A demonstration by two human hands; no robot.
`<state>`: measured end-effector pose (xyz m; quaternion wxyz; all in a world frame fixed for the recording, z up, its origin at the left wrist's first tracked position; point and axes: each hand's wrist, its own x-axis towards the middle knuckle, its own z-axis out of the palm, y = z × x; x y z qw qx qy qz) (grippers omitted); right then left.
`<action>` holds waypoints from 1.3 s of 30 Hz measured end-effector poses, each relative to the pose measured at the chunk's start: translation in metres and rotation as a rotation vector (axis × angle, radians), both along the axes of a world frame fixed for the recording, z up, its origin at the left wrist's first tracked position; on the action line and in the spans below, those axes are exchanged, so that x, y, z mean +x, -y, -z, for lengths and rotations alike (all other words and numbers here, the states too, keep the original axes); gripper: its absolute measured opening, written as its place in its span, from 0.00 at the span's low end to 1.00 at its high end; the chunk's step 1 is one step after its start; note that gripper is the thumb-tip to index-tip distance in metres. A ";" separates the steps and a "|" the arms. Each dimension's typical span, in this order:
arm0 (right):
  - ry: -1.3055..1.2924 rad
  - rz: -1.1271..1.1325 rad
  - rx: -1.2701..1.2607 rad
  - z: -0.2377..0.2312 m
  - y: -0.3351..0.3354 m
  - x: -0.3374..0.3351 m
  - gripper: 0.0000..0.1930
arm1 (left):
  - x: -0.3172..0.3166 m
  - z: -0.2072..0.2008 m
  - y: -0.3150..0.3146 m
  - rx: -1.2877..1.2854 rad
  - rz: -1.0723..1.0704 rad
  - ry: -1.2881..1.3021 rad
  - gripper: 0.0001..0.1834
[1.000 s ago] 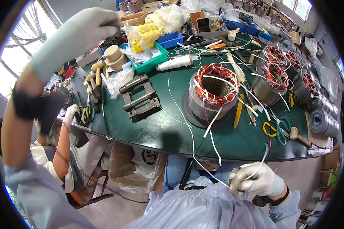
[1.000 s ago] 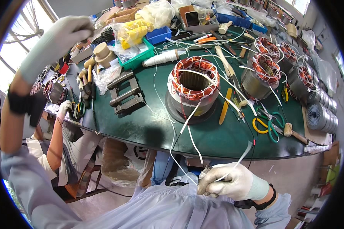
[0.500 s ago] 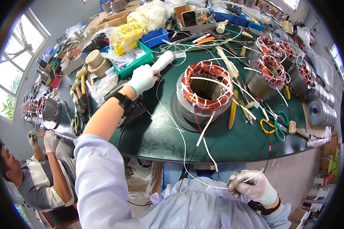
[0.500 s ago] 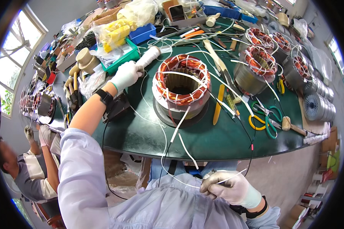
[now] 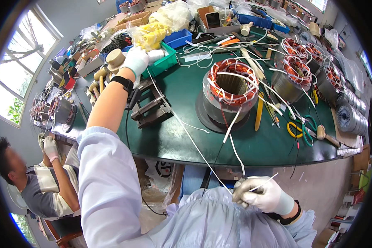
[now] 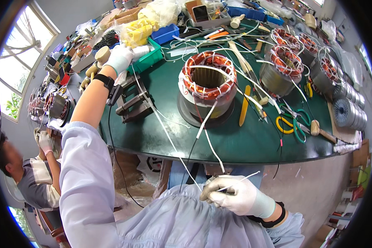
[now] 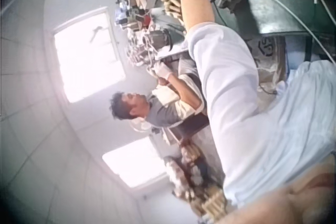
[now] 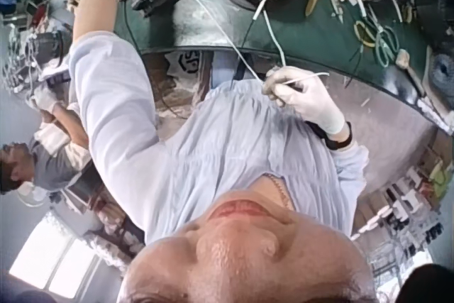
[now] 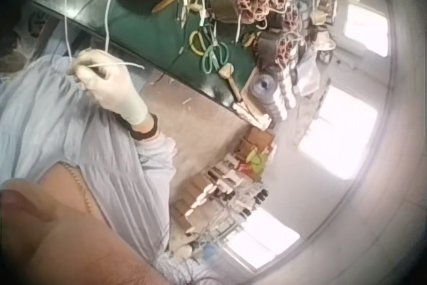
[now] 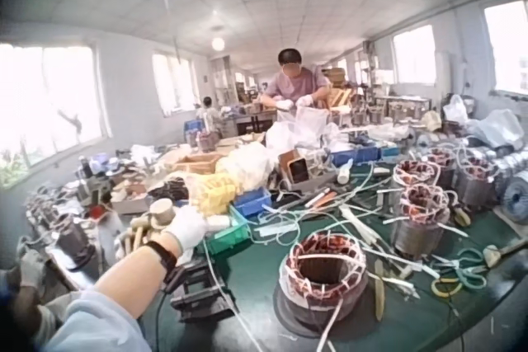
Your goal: Wiring and insulating coils of an electric motor stator in a fabrication workshop.
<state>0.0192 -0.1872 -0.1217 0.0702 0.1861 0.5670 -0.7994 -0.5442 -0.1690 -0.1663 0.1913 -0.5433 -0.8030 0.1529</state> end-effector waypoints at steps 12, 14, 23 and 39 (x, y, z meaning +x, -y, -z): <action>-0.415 0.197 -0.276 -0.005 0.003 0.026 0.14 | 0.343 -0.053 0.127 0.210 0.973 1.203 0.06; -0.485 0.268 -0.157 -0.011 0.000 0.024 0.22 | 0.372 -0.035 0.148 0.181 0.963 1.386 0.06; -0.749 0.914 -0.510 0.006 -0.048 0.056 0.24 | 0.379 -0.021 0.170 0.145 0.606 1.403 0.07; -0.057 0.164 1.016 0.013 -0.011 0.010 0.13 | 0.416 -0.037 0.122 0.623 0.198 1.494 0.11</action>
